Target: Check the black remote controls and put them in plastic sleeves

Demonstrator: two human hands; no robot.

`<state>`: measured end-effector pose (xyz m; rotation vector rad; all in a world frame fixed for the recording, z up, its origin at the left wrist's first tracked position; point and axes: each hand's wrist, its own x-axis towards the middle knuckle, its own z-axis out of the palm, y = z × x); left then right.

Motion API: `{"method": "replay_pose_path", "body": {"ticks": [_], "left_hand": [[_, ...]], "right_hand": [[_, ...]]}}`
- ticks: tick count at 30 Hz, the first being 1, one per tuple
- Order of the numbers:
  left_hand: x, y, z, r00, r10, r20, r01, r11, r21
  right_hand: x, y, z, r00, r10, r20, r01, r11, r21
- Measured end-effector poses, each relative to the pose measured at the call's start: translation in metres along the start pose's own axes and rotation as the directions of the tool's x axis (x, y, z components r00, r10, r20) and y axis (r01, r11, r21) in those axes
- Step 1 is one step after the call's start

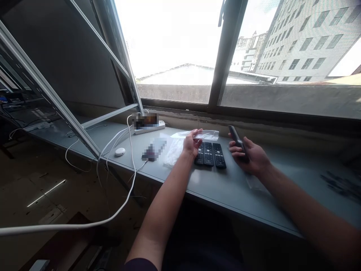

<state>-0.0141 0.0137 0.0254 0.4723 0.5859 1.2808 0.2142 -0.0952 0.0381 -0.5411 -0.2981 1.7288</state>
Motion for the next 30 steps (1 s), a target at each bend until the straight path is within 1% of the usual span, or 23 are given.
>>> {"method": "replay_pose_path", "body": {"ticks": [6,12,16,19,23,25,27,30], "left_hand": [[-0.0006,-0.0006,-0.0003,1.0,-0.001,0.005,0.001,1.0,0.002],[-0.0035,0.0015,0.0021,1.0,-0.011,-0.016,0.011,1.0,0.001],[-0.0036,0.0018,0.0028,1.0,-0.012,-0.01,0.012,1.0,0.006],[-0.0031,0.0013,0.0026,1.0,-0.011,-0.012,0.011,1.0,-0.001],[-0.0038,0.0015,0.0027,1.0,-0.013,-0.013,0.013,1.0,-0.005],[-0.0043,0.0018,0.0029,1.0,-0.011,-0.016,0.011,1.0,-0.005],[-0.0044,0.0019,0.0029,1.0,-0.013,-0.019,0.012,1.0,-0.005],[-0.0036,0.0013,0.0024,1.0,-0.013,-0.02,0.013,1.0,-0.003]], "right_hand": [[-0.0021,0.0037,0.0071,1.0,-0.007,-0.002,0.007,1.0,-0.014],[-0.0017,0.0023,0.009,0.996,0.01,-0.089,-0.01,1.0,-0.002],[-0.0017,0.0011,0.0089,0.995,-0.008,-0.104,0.004,0.999,-0.037],[-0.0021,0.001,0.0066,0.998,-0.006,-0.067,0.005,1.0,-0.01],[-0.0034,0.0011,0.0021,0.998,0.051,0.029,-0.052,0.998,0.022],[-0.0038,0.001,0.0012,0.997,0.059,0.042,-0.059,0.998,0.008],[-0.0035,0.0006,0.0017,0.998,0.056,0.022,-0.056,0.998,-0.003],[-0.002,-0.0003,0.0035,0.997,0.035,-0.064,-0.036,0.999,-0.029]]}}
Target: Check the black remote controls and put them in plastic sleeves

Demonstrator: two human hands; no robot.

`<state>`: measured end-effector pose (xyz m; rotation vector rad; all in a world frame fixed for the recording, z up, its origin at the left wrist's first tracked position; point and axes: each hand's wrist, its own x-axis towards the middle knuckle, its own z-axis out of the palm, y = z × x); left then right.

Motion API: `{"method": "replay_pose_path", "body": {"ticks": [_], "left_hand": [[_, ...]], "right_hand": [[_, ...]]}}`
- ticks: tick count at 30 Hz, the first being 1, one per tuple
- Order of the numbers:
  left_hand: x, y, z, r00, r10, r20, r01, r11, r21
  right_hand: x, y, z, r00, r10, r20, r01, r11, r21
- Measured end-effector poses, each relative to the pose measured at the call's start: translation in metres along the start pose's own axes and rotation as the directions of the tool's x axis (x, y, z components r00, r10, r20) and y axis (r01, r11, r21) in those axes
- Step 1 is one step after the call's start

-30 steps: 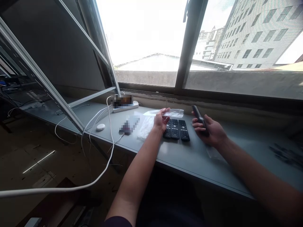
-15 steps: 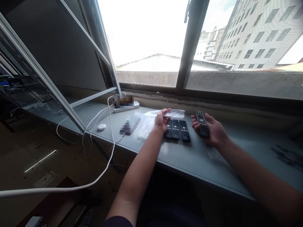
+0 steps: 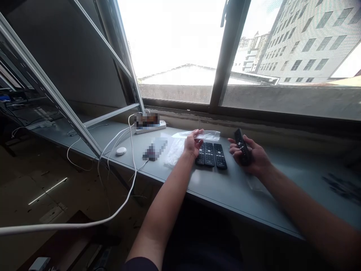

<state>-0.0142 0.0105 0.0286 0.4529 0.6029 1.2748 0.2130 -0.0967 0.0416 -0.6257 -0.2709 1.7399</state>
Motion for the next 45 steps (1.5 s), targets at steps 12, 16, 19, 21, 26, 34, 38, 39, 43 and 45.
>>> {"method": "replay_pose_path", "body": {"ticks": [12,16,19,21,26,34,38,39,43,45], "left_hand": [[-0.003,0.002,0.002,1.0,-0.003,0.0,0.003,1.0,0.007],[-0.001,0.001,0.001,1.0,0.0,0.0,0.0,1.0,-0.001],[-0.001,0.0,0.0,1.0,-0.002,-0.003,0.002,1.0,-0.002],[-0.001,0.0,0.0,1.0,-0.004,0.0,0.004,1.0,0.002],[-0.001,0.0,0.0,1.0,0.006,0.015,-0.006,1.0,0.004],[0.002,-0.001,-0.002,1.0,0.009,0.009,-0.009,1.0,0.007],[0.002,-0.001,-0.001,1.0,0.008,0.003,-0.008,1.0,0.014],[0.002,-0.001,-0.001,1.0,0.007,0.003,-0.007,1.0,0.013],[0.003,-0.002,-0.001,1.0,0.003,-0.003,-0.003,1.0,-0.002],[0.003,-0.002,-0.001,1.0,0.003,-0.002,-0.003,1.0,-0.006]], "right_hand": [[0.002,0.0,0.001,1.0,0.012,-0.02,-0.013,1.0,-0.005],[0.0,0.003,0.002,0.999,-0.008,0.039,0.006,0.999,0.046],[0.0,0.003,0.001,0.998,-0.015,0.063,0.012,0.999,0.042],[-0.001,0.003,0.002,0.998,-0.001,0.056,-0.001,0.999,0.04],[-0.003,0.003,0.003,0.999,-0.049,0.019,0.049,0.999,0.001],[0.009,0.001,-0.004,0.999,-0.013,-0.048,0.008,0.994,-0.111],[0.011,0.003,-0.007,0.998,-0.029,-0.051,0.019,0.982,-0.188],[0.011,0.004,-0.007,0.998,-0.049,-0.048,0.038,0.978,-0.207],[0.01,0.01,-0.006,0.991,-0.135,-0.003,0.127,0.939,-0.319],[0.011,0.012,-0.007,0.986,-0.165,0.023,0.163,0.922,-0.351]]}}
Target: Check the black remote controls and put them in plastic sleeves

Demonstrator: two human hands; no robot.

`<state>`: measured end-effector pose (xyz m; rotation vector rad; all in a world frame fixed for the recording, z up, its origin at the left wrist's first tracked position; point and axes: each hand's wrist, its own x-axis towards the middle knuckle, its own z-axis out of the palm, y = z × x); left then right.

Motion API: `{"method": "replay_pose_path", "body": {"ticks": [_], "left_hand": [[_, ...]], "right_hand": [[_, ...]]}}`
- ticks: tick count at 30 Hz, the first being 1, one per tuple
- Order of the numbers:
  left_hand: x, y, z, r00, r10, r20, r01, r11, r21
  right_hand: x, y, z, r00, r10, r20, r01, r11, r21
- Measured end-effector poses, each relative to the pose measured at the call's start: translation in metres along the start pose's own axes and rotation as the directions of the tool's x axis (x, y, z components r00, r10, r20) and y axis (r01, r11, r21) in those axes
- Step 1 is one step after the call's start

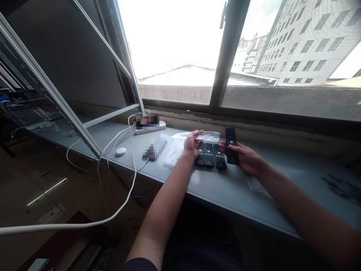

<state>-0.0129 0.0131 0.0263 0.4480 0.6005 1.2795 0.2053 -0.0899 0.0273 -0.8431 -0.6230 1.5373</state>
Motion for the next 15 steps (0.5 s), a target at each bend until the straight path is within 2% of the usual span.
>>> {"method": "replay_pose_path", "body": {"ticks": [4,8,15], "left_hand": [[-0.0029,0.0019,0.0012,1.0,-0.007,-0.004,0.007,1.0,0.008],[-0.0047,0.0028,0.0019,1.0,-0.002,-0.003,0.002,1.0,0.01],[-0.0028,0.002,0.0013,1.0,0.003,-0.018,-0.003,1.0,-0.001]], "right_hand": [[0.0033,0.0033,-0.0042,0.997,-0.071,-0.01,0.07,0.997,-0.022],[0.0036,0.0049,-0.0074,0.992,-0.119,-0.033,0.114,0.985,-0.132],[-0.0012,0.0036,-0.0032,0.992,-0.129,-0.015,0.121,0.956,-0.266]]}}
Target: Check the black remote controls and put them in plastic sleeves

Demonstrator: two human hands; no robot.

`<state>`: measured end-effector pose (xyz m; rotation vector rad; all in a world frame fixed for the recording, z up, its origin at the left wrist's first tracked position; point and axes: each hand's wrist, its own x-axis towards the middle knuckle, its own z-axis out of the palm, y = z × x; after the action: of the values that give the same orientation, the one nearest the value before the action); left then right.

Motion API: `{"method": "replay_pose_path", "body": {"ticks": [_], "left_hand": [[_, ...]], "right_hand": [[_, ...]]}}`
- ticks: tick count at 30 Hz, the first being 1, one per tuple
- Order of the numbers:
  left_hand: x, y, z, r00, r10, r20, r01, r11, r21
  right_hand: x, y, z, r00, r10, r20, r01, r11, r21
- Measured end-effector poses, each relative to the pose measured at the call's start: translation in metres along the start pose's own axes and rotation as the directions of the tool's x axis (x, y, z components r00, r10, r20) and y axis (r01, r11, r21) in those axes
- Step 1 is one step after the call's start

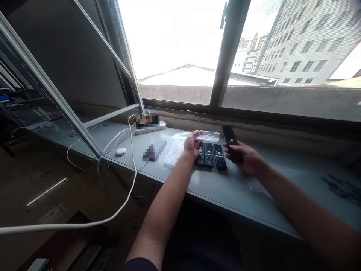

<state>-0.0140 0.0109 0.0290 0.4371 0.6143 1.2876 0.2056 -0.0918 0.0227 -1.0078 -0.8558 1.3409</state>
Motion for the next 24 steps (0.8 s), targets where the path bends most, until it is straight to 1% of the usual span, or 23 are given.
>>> {"method": "replay_pose_path", "body": {"ticks": [5,11,18,22,24], "left_hand": [[0.002,0.0,0.0,1.0,-0.01,-0.001,0.01,1.0,-0.009],[0.002,-0.001,0.0,1.0,-0.009,-0.003,0.009,1.0,-0.017],[0.002,0.0,-0.001,1.0,-0.004,-0.007,0.004,1.0,0.0],[0.005,-0.001,-0.002,1.0,0.003,0.001,-0.003,1.0,0.008],[0.006,-0.002,-0.002,1.0,0.0,-0.001,0.0,1.0,0.007]], "right_hand": [[0.001,0.005,0.001,0.993,-0.116,0.037,0.119,0.99,-0.079],[0.002,0.011,0.002,0.98,-0.198,0.034,0.2,0.971,-0.134],[0.003,0.01,0.0,0.934,-0.356,0.027,0.349,0.893,-0.286],[0.005,0.01,-0.002,0.926,-0.374,0.053,0.373,0.884,-0.281],[0.005,0.011,-0.003,0.927,-0.372,0.043,0.369,0.889,-0.272]]}}
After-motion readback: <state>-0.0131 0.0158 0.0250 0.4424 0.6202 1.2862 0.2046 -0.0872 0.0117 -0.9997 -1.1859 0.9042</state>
